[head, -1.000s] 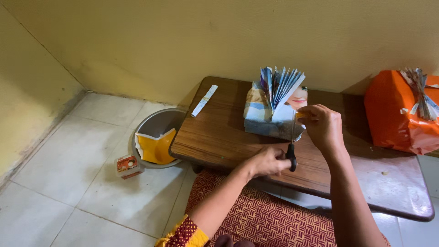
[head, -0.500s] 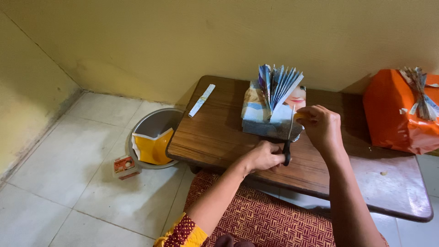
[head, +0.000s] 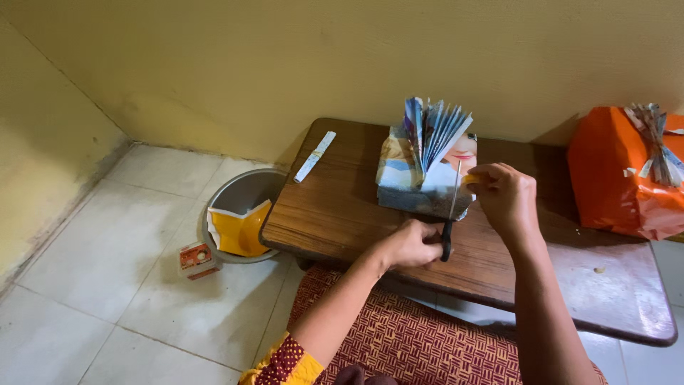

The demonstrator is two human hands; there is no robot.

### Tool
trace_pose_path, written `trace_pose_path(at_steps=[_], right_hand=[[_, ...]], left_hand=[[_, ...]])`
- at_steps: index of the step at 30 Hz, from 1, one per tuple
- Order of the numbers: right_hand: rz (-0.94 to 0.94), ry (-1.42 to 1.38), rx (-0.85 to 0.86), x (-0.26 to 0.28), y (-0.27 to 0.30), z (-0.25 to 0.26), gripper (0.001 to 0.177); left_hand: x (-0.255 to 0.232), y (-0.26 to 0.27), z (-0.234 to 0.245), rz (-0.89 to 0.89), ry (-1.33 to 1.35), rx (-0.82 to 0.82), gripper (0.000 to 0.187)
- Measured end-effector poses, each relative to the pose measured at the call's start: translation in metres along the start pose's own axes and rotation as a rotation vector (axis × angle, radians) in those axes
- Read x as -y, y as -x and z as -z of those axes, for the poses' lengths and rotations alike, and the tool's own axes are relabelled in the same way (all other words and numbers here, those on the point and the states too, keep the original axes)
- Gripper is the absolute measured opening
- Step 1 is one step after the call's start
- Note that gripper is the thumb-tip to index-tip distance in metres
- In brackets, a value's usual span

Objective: The person assembles a paper fan by folding printed sheets and securing them with tape. They use scissors to cut tape and repeatedly adjust the folded sheets to maintain the fan shape.

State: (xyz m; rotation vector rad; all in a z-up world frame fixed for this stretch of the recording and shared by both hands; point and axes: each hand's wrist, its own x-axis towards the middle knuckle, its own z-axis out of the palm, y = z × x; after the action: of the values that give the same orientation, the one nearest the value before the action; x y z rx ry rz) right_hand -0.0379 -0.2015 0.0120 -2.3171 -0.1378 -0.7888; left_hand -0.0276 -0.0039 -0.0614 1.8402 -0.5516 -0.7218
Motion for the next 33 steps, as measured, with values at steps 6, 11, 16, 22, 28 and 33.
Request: trace_pose_path(at_steps=[6,11,16,22,28,33], right_hand=[[-0.089,0.077,0.032,-0.01,0.013,0.013,0.031],[-0.153,0.089,0.056,-0.029,0.021,0.013,0.031],[-0.18,0.146,0.084,-0.063,0.031,0.01,0.031],[-0.241,0.204,0.266,-0.098,0.042,-0.001,0.016],[-0.261,0.09,0.258,-0.092,0.047,-0.003,0.019],[-0.123,0.322,-0.082,-0.055,0.039,0.002,0.012]], left_hand=[[-0.002,0.001,-0.007,0.039,0.021,0.139,0.037],[-0.015,-0.001,-0.015,0.066,-0.073,0.117,0.042],[-0.032,0.0,-0.021,0.07,-0.204,0.083,0.042],[-0.04,-0.012,-0.032,0.028,-0.519,-0.047,0.051],[-0.038,-0.021,-0.04,0.005,-0.63,-0.21,0.057],[-0.041,-0.019,-0.039,0.027,-0.622,-0.182,0.057]])
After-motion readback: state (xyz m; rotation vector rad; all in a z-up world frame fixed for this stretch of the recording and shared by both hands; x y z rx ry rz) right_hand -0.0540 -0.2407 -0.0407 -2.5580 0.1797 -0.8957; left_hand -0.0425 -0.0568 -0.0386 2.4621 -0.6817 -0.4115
